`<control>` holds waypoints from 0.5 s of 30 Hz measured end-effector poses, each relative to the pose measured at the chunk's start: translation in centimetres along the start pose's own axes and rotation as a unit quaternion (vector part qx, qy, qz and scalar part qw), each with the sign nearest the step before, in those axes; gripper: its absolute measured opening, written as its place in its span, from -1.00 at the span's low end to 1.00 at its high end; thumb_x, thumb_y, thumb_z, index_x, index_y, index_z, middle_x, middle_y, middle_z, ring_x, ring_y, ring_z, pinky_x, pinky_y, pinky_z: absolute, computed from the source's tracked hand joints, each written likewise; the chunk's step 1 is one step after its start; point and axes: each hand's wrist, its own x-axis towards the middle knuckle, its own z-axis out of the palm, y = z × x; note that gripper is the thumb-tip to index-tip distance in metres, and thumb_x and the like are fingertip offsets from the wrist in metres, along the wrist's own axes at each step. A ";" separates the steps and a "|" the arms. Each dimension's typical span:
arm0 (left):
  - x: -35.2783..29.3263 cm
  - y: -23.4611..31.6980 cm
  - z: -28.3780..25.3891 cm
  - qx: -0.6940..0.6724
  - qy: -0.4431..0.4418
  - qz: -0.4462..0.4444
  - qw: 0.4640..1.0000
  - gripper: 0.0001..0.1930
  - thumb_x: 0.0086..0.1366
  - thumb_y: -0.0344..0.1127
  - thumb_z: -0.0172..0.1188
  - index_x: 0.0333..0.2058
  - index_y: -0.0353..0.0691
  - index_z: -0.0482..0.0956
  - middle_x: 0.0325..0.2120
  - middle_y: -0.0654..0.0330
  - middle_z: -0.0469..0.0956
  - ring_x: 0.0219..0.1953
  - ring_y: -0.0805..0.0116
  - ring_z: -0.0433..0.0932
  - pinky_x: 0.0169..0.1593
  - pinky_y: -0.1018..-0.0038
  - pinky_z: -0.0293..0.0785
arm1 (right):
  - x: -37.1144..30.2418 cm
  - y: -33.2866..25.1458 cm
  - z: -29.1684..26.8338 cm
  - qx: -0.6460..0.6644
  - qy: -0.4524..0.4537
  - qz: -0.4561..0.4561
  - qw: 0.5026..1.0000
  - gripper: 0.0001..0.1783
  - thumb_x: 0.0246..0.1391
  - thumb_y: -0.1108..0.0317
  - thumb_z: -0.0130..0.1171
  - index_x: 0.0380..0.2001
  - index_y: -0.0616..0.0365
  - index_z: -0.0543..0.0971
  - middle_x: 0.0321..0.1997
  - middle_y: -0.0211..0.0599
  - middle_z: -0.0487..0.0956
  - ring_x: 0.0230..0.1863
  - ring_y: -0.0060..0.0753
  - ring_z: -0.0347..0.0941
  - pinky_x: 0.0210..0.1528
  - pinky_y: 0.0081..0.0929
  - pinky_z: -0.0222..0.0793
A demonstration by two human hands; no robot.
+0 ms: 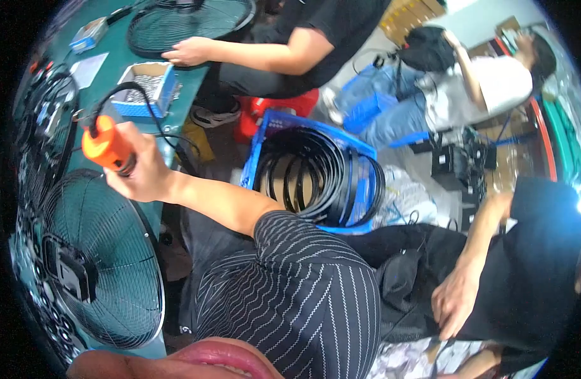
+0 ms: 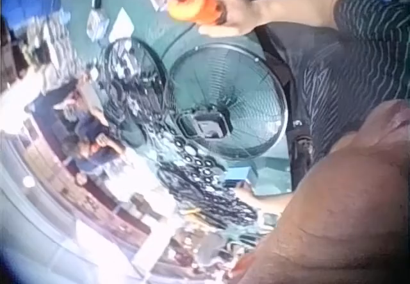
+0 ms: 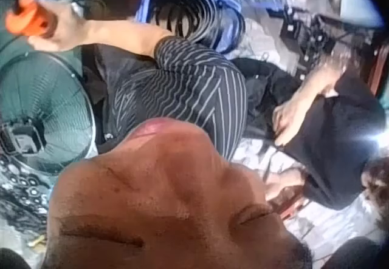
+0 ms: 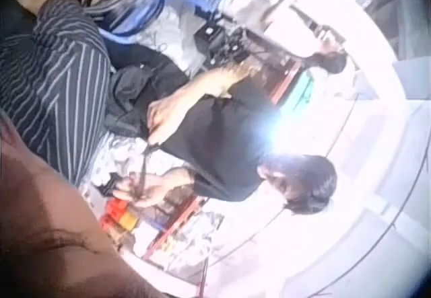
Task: The recorder and colleagues assemble several large industrial fans by attaching the front and back grilles to the motor housing using screws and an electric screwdriver.
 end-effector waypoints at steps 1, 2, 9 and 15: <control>0.6 0.4 -0.1 0.000 -0.010 0.014 1.000 -0.77 0.07 -0.37 0.29 -0.28 -0.30 0.72 -0.35 -0.10 0.67 -0.29 0.01 0.66 -0.13 0.27 0.54 | 0.1 0.0 -0.3 -0.001 -0.012 0.014 1.000 -0.52 -0.18 0.55 0.23 -0.10 0.24 0.36 -0.44 -0.30 0.53 -0.42 -0.41 0.54 -0.33 -0.47 0.41; 1.1 0.8 -0.4 0.096 -0.089 -0.150 0.980 -0.78 0.07 -0.37 0.29 -0.29 -0.30 0.72 -0.35 -0.10 0.67 -0.29 0.03 0.65 -0.14 0.29 0.53 | 0.2 0.3 0.0 0.028 0.007 0.006 1.000 -0.53 -0.16 0.53 0.26 -0.11 0.25 0.36 -0.45 -0.31 0.50 -0.49 -0.43 0.49 -0.39 -0.48 0.38; 4.4 3.2 -0.6 0.141 -0.034 -0.299 0.943 -0.76 0.19 -0.37 0.20 -0.20 -0.34 0.65 -0.25 -0.04 0.64 -0.20 0.13 0.62 -0.06 0.34 0.51 | 0.4 0.6 0.1 0.025 0.035 -0.021 0.999 -0.52 -0.17 0.54 0.26 -0.12 0.24 0.35 -0.50 -0.36 0.49 -0.53 -0.53 0.43 -0.41 -0.53 0.35; 3.8 9.0 -0.4 -0.093 0.175 -0.309 0.930 -0.73 0.36 -0.39 0.07 -0.03 -0.38 0.56 -0.07 0.01 0.58 -0.05 0.24 0.56 0.06 0.40 0.49 | 0.4 -0.2 -0.4 0.081 -0.013 0.222 0.972 -0.70 -0.10 0.50 0.24 -0.22 0.21 0.46 -0.41 -0.41 0.51 -0.46 -0.55 0.43 -0.39 -0.52 0.37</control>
